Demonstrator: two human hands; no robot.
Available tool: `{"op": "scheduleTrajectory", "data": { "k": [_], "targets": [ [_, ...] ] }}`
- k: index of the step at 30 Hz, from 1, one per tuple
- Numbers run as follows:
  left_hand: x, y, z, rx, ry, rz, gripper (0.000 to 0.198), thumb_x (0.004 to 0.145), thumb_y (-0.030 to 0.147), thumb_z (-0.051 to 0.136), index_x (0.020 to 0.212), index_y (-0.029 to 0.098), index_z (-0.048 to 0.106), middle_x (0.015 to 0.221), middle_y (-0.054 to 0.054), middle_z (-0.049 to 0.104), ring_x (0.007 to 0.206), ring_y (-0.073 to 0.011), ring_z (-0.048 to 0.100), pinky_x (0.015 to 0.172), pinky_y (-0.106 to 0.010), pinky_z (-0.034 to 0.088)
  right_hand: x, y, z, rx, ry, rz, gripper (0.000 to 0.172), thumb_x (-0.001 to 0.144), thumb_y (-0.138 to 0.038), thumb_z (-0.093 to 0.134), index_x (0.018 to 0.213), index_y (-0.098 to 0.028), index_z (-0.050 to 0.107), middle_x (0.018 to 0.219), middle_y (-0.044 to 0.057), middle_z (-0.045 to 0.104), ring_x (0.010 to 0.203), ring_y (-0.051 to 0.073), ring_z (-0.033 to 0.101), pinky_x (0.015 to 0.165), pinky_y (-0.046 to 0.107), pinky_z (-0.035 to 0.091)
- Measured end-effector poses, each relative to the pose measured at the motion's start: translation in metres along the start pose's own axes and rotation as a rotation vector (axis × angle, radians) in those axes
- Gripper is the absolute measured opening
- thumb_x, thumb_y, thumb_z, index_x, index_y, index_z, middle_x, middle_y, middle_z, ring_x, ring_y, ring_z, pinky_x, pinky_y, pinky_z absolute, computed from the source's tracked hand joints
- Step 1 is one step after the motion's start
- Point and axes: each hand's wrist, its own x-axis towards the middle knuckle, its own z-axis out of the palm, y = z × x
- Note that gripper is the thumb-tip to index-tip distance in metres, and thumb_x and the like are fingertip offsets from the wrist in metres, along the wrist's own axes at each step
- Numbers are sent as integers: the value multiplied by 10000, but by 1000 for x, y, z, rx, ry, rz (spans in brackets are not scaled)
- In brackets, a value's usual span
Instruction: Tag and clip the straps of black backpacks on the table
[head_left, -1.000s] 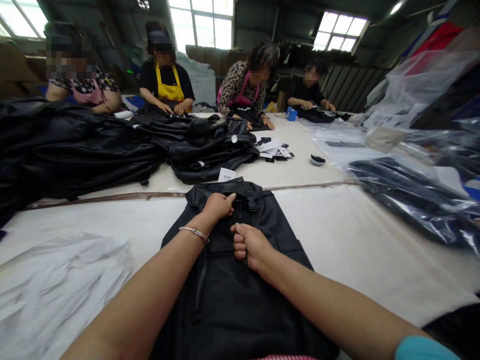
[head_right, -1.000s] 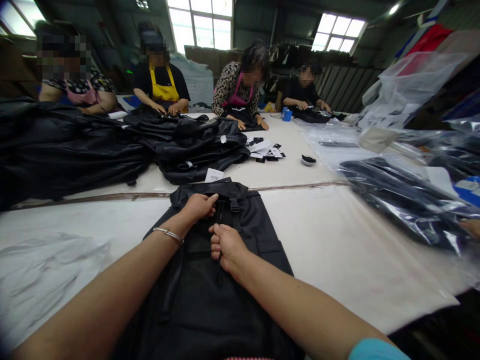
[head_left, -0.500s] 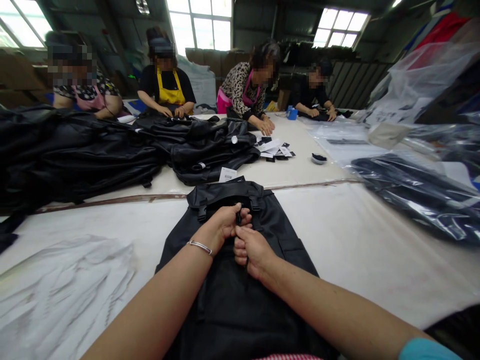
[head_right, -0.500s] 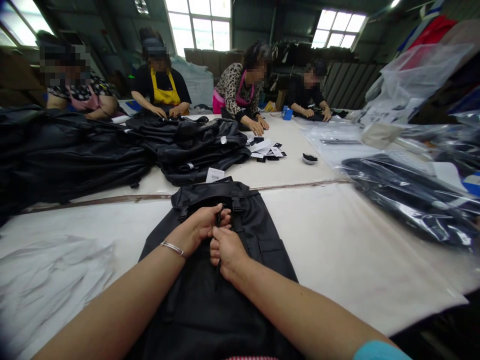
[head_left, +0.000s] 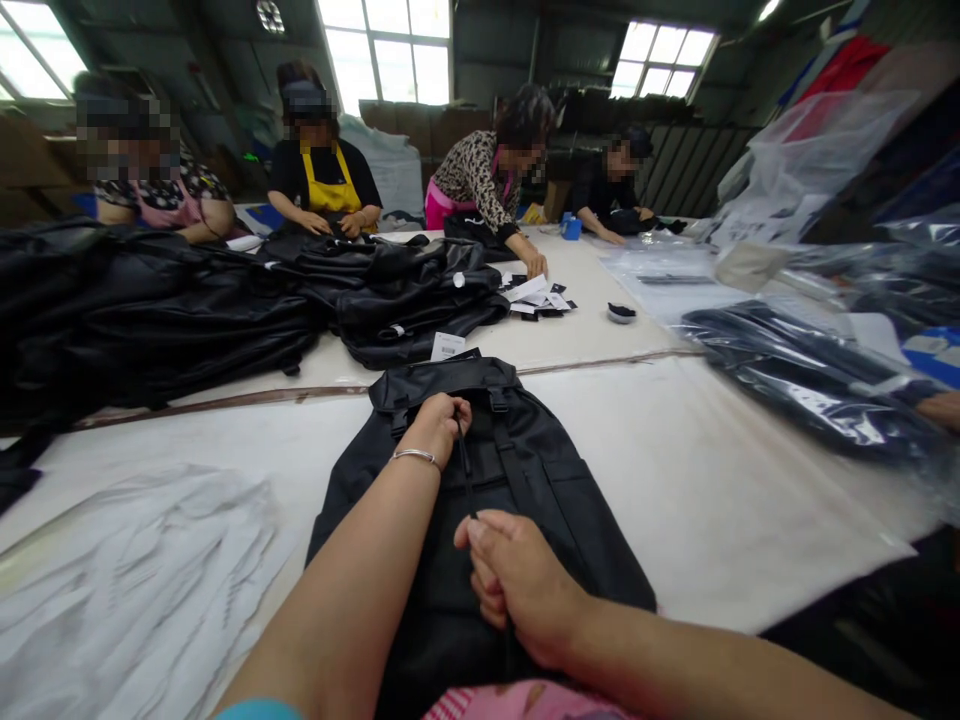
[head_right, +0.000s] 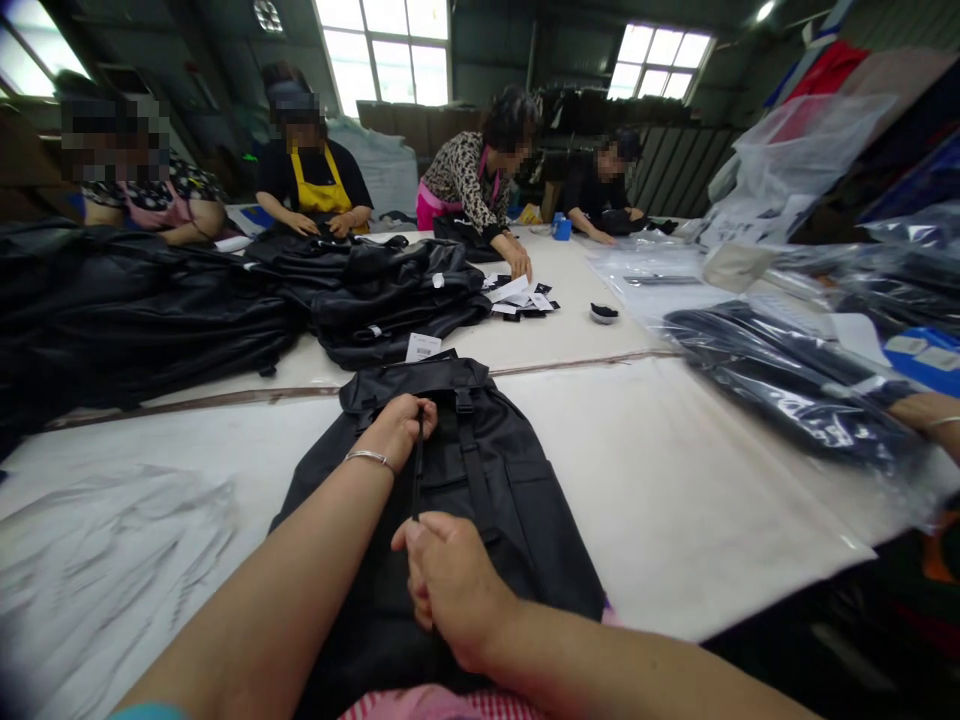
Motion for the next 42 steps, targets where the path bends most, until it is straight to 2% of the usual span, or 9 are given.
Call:
{"op": "scheduleTrajectory", "data": {
  "k": [6, 10, 16, 20, 24, 28, 32, 38, 42],
  "targets": [
    [4, 3, 1, 42, 45, 34, 353, 905, 347, 568, 1201, 155, 549, 1176, -93, 579, 977, -204, 602, 814, -405, 534, -28, 8, -5, -478, -197, -86, 423, 832, -576, 520, 783, -166, 613, 445, -60, 406, 388, 70, 346, 388, 211, 226],
    [-9, 3, -1, 105, 6, 49, 252, 954, 292, 470, 1123, 132, 568, 981, -82, 641, 801, -153, 639, 687, -300, 549, -28, 1, -8, -518, -220, -83, 398, 866, -532, 506, 833, -158, 635, 477, -57, 408, 414, 69, 336, 403, 209, 227],
    [-87, -18, -45, 347, -191, -61, 385, 950, 411, 409, 1009, 80, 597, 996, -209, 676, 865, -266, 680, 682, -363, 556, -14, 1, -14, -191, -44, -105, 346, 880, -498, 512, 867, -157, 565, 493, -82, 370, 412, 64, 301, 401, 200, 247],
    [-148, -52, -80, 430, -414, -139, 420, 915, 486, 465, 908, 108, 648, 920, -165, 702, 776, -228, 684, 666, -320, 548, -4, 8, -17, -54, -18, -79, 308, 880, -476, 519, 838, -171, 525, 505, -96, 324, 411, 53, 245, 396, 191, 205],
    [-173, -78, -88, 371, -414, -21, 205, 871, 311, 596, 885, 117, 662, 692, -85, 664, 581, -177, 644, 543, -264, 518, 0, 9, -13, -40, -30, -72, 335, 863, -491, 533, 743, -196, 429, 502, -104, 300, 409, 47, 213, 392, 188, 185],
    [-168, -78, -71, 211, -227, 67, 97, 868, 189, 584, 844, 109, 632, 608, -27, 588, 654, -162, 671, 429, -164, 439, -3, 6, -7, -124, -21, -57, 313, 859, -474, 520, 749, -190, 447, 490, -96, 341, 396, 51, 240, 378, 187, 208],
    [-144, -55, -53, 106, -120, 92, 171, 894, 135, 491, 736, 139, 555, 536, 38, 501, 489, -99, 595, 552, -250, 549, -18, 12, -2, -292, -28, -107, 298, 888, -457, 463, 814, -175, 523, 476, -87, 355, 389, 66, 279, 376, 193, 228],
    [-85, -19, -25, 134, 39, 80, 200, 818, 4, 464, 684, 150, 494, 563, 30, 537, 469, -91, 592, 644, -335, 583, -49, 3, -1, -879, -665, -418, 346, 923, -413, 408, 782, -160, 597, 670, 2, 552, 591, 94, 516, 524, 182, 371],
    [-53, -14, -10, 166, 76, 72, 206, 830, 17, 470, 667, 141, 493, 583, 2, 551, 489, -104, 593, 585, -303, 569, -48, -12, -12, -1212, -627, -496, 357, 973, -367, 324, 825, -161, 576, 694, 7, 578, 594, 93, 505, 539, 186, 360]
  ]
}}
